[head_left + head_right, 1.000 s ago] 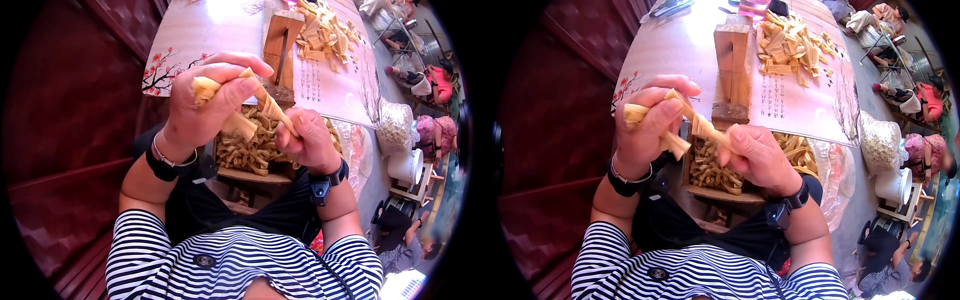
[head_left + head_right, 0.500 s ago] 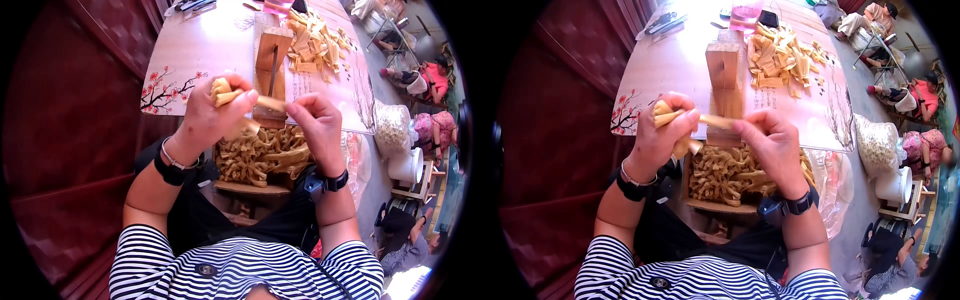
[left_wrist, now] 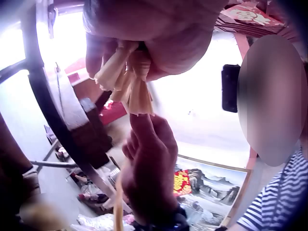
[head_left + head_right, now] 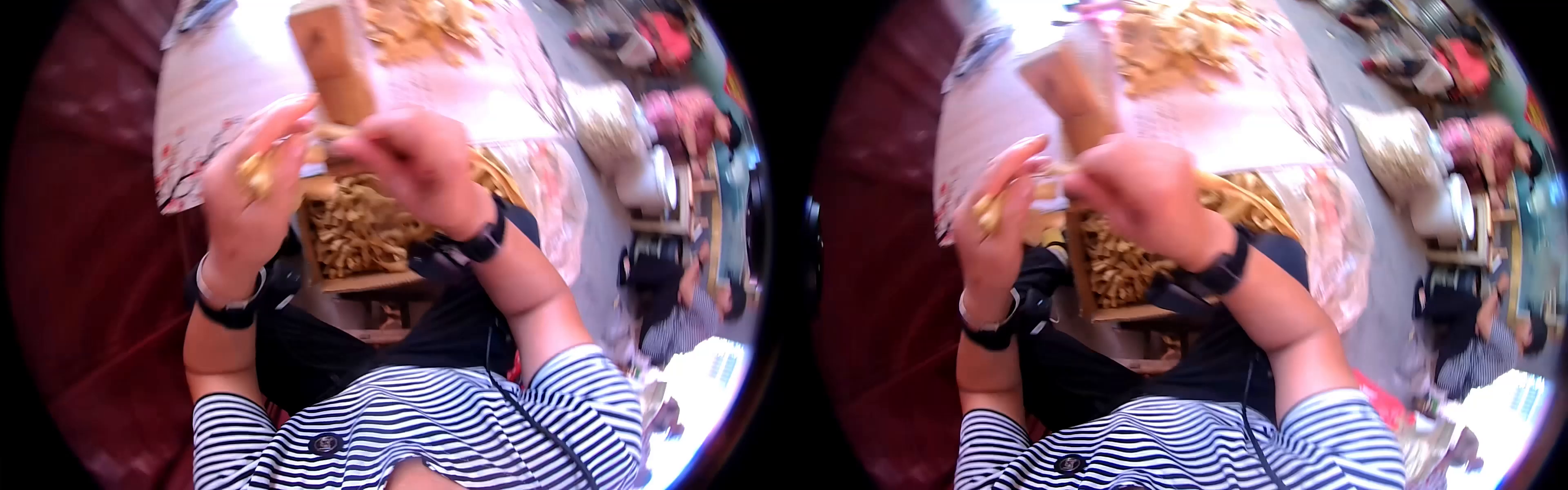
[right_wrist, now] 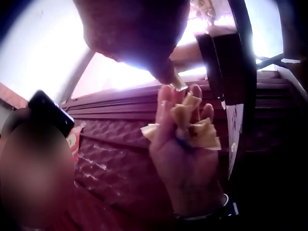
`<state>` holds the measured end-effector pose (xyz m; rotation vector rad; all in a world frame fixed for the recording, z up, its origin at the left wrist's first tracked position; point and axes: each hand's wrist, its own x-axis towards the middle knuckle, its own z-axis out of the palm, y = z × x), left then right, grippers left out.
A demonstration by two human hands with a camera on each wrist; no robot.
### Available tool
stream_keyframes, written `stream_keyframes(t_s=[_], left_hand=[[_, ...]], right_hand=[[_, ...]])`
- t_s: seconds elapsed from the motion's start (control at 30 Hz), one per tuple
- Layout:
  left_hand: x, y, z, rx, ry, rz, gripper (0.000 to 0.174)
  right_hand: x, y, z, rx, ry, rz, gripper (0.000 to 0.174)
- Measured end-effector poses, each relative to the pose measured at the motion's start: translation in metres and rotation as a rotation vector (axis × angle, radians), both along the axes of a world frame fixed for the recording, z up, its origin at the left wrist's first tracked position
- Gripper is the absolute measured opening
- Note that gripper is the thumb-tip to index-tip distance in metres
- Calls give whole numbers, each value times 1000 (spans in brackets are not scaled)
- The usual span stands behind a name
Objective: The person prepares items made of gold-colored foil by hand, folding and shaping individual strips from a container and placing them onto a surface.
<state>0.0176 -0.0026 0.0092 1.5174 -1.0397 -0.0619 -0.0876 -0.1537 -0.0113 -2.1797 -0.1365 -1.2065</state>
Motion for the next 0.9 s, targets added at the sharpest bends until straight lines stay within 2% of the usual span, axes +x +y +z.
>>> stream_keyframes(t_s=[0.03,0.07,0.1,0.17,0.27,0.33,0.37,0.4,0.43,0.47,0.5,0.53,0.6,0.63,0.67,0.7,0.77,0.8,0.9], left_hand=[[-10,3,12,42,71,-60,15],[-16,5,17,83,139,-147,15],[-17,10,4,53,257,-151,15],[-13,18,-8,168,787,-236,16],[-15,9,-3,532,688,-572,18],[-15,7,-10,518,664,-912,19],[-13,9,-10,496,774,-1155,20],[-16,6,-3,383,752,-1316,28],[-19,9,-10,73,523,-1196,34],[-19,15,-8,-12,613,-1027,39],[-16,20,7,93,475,-725,45],[-14,26,22,236,368,-440,52],[-10,8,16,177,-272,-255,42],[-5,7,12,114,-474,-242,37],[-1,7,8,39,-672,-207,32],[-4,7,12,26,-668,-184,27],[-3,11,11,-46,-726,-106,29],[-1,10,6,-139,-785,-53,28],[-4,9,4,-157,-671,77,24]], right_hand=[[6,-1,-1,-111,-102,96,16],[4,5,1,-106,-127,131,17],[1,11,3,-102,-159,180,18],[-3,12,6,-133,-153,288,18],[-9,8,12,-111,-183,309,18],[-5,-3,10,-60,-204,303,19],[-7,-6,10,-83,-178,227,18],[-9,-8,10,-103,-153,151,18],[-13,-9,10,-122,-125,71,17],[-14,-4,12,-7,13,-74,28],[-17,-1,13,178,127,-21,30],[-20,4,17,364,299,126,28],[-18,11,10,793,567,498,28],[-20,6,23,886,839,509,25],[-21,7,34,1047,935,534,21],[-20,11,40,1202,1042,556,18],[-19,20,29,1462,961,677,20],[-20,27,22,1626,842,656,26],[-20,36,29,1480,532,357,19]])
